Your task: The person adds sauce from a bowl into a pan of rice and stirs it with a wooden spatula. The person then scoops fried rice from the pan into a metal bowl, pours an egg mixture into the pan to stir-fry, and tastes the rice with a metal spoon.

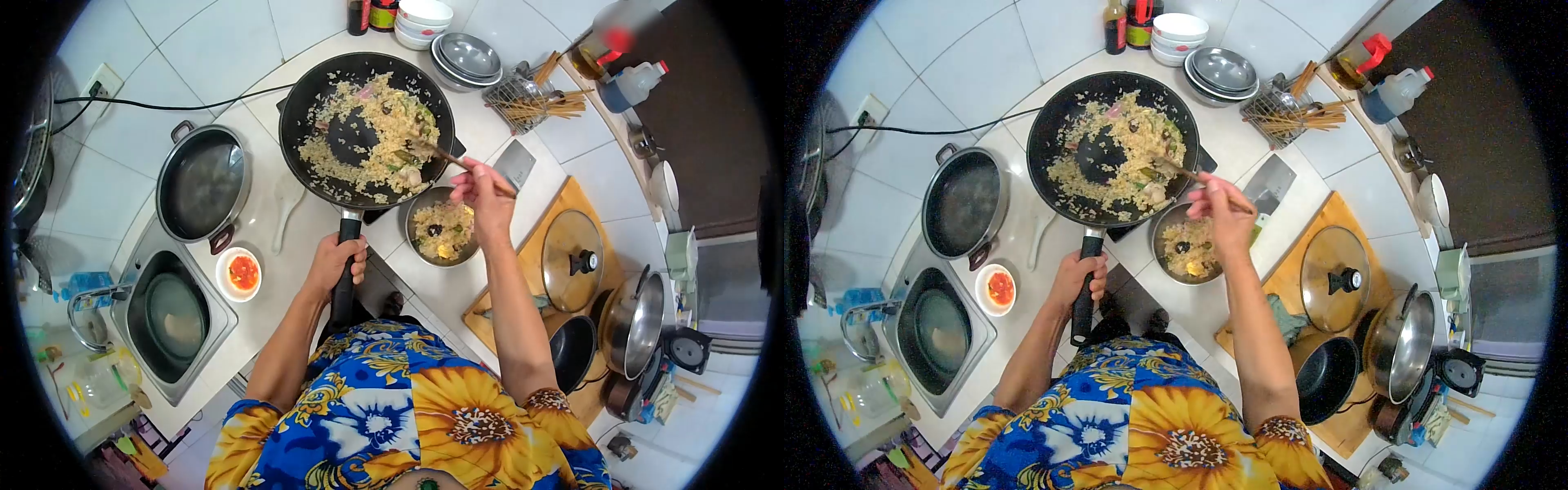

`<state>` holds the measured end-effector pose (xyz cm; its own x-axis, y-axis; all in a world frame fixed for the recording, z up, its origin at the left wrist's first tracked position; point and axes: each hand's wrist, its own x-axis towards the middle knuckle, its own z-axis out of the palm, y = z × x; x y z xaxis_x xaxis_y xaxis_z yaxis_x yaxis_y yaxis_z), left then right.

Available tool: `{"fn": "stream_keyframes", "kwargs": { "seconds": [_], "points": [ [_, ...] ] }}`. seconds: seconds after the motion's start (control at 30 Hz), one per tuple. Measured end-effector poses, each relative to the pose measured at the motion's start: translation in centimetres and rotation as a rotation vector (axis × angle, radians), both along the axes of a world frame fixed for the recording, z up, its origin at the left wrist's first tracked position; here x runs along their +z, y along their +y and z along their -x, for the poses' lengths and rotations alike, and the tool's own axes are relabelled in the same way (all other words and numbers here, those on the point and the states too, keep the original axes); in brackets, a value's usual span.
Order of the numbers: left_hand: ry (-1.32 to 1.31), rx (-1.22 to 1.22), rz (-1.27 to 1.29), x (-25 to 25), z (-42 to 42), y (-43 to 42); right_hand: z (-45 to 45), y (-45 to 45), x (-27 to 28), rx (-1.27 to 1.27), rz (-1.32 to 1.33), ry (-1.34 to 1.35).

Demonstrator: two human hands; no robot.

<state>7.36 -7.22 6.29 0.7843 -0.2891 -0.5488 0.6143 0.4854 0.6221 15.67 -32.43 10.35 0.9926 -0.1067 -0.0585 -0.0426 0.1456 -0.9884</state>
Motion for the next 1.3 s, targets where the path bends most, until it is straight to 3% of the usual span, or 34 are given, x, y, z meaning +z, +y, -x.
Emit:
{"fn": "stream_keyframes", "kwargs": {
  "seconds": [0.13,0.33,0.53,0.67,0.7,0.87,0.93,1.0,1.07,1.3],
  "points": [
    [0.012,0.007,0.002,0.2,-0.5,0.0,-1.2,-1.4,-0.5,-0.137,-0.102,-0.045],
    [0.063,0.006,0.063,0.7,-1.6,0.7,-2.0,-2.2,-1.3,-0.188,-0.5,0.015],
    [0.038,-0.079,0.072,-0.6,-3.2,1.2,-4.3,-2.3,-0.7,-0.007,-0.354,-0.057],
    [0.015,-0.05,0.078,-0.5,-4.0,1.2,-5.2,-2.4,0.2,-0.019,-0.251,0.036],
    [0.007,-0.051,0.064,-0.1,-4.0,1.3,-5.1,-2.6,0.5,0.007,-0.374,-0.021],
    [0.044,-0.064,0.105,0.2,-3.9,2.2,-6.3,-4.7,-0.7,-0.034,-0.333,0.029],
    [-0.004,-0.1,0.022,-0.2,-3.5,2.5,-7.0,-5.4,-2.2,-0.088,-0.578,0.05],
    [0.055,-0.02,-0.073,-0.2,-1.9,2.0,-7.3,-5.8,-3.9,-0.096,-0.641,0.077],
    [0.12,0.01,-0.06,-3.9,0.5,3.0,-7.3,-5.9,-5.7,-0.142,-0.814,0.067],
    [0.215,0.217,-0.162,-6.6,10.2,4.5,-7.3,-4.6,-9.4,-0.222,-1.083,0.109]
  ]
}}
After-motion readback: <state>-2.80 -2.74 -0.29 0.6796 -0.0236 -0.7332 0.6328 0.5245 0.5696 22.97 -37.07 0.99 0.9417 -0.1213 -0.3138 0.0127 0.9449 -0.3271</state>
